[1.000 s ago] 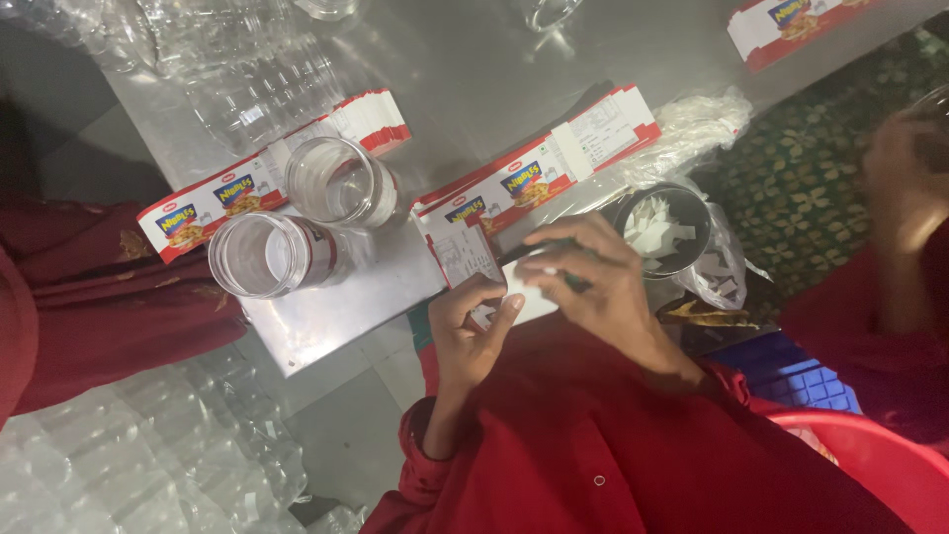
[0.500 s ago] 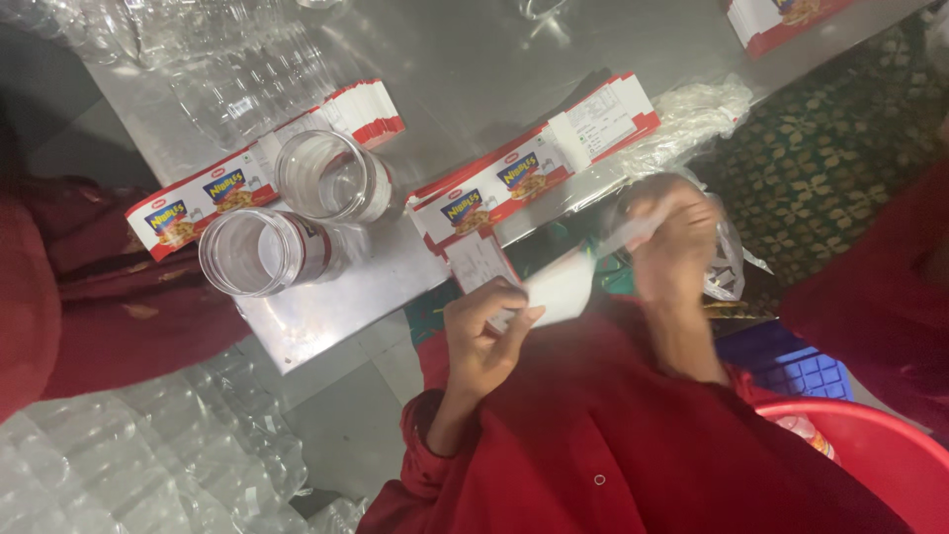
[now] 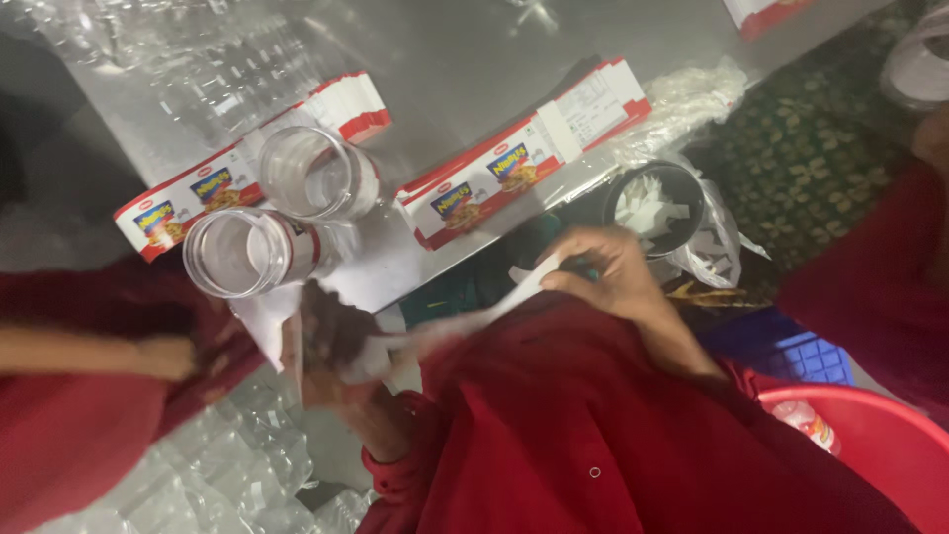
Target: The person labels plastic bottles by hand. They peel a label from a backing strip, wrap it around the center of an empty plastic jar, and press it firmly before placing the bottle into a bin.
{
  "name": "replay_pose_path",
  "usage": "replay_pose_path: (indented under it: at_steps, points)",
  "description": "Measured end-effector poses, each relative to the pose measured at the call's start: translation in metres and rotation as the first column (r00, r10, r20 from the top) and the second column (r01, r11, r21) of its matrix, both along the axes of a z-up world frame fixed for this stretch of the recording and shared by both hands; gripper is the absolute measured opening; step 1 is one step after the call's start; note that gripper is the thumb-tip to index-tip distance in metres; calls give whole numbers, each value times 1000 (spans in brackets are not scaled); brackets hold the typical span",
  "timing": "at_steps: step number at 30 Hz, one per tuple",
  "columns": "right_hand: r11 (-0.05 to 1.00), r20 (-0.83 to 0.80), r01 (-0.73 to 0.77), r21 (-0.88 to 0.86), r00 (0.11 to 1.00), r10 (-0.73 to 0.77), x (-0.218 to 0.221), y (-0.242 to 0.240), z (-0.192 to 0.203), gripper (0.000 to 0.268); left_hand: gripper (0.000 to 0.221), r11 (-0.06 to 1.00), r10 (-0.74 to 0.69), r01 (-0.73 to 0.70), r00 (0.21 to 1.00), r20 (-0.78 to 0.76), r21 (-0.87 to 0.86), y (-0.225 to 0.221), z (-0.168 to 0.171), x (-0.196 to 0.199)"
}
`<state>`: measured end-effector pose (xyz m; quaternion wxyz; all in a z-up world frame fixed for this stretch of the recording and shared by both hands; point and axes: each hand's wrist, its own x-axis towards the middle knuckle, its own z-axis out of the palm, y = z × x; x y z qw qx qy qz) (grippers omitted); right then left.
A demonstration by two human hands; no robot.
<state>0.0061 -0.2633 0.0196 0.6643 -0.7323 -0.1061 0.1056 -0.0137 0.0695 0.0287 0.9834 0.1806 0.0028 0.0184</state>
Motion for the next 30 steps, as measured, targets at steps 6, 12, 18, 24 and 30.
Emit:
replay_pose_path:
  at_steps: [6,12,18,24,30]
  points:
    - [980,-15,66,188,998,-64,4,-2,11,29,13,734,-122,337,919,-374,590,-81,13,-20]
    - [967,23,253,11,967,-253,-1,13,32,24,9,333,-215,258,957,-193,907,-107,38,1]
    - [899,520,361,-250,833,-190,-4,19,66,26,8,313,-183,173,976,-120,934,-112,32,-1]
    - [908,549,251,-335,835,-28,-5,44,54,19,10,224,-163,36,987,1,974,-115,30,1]
    - [980,69,169,102,982,-176,-15,24,18,4,5,250,-293,47,956,30,967,-114,33,-1]
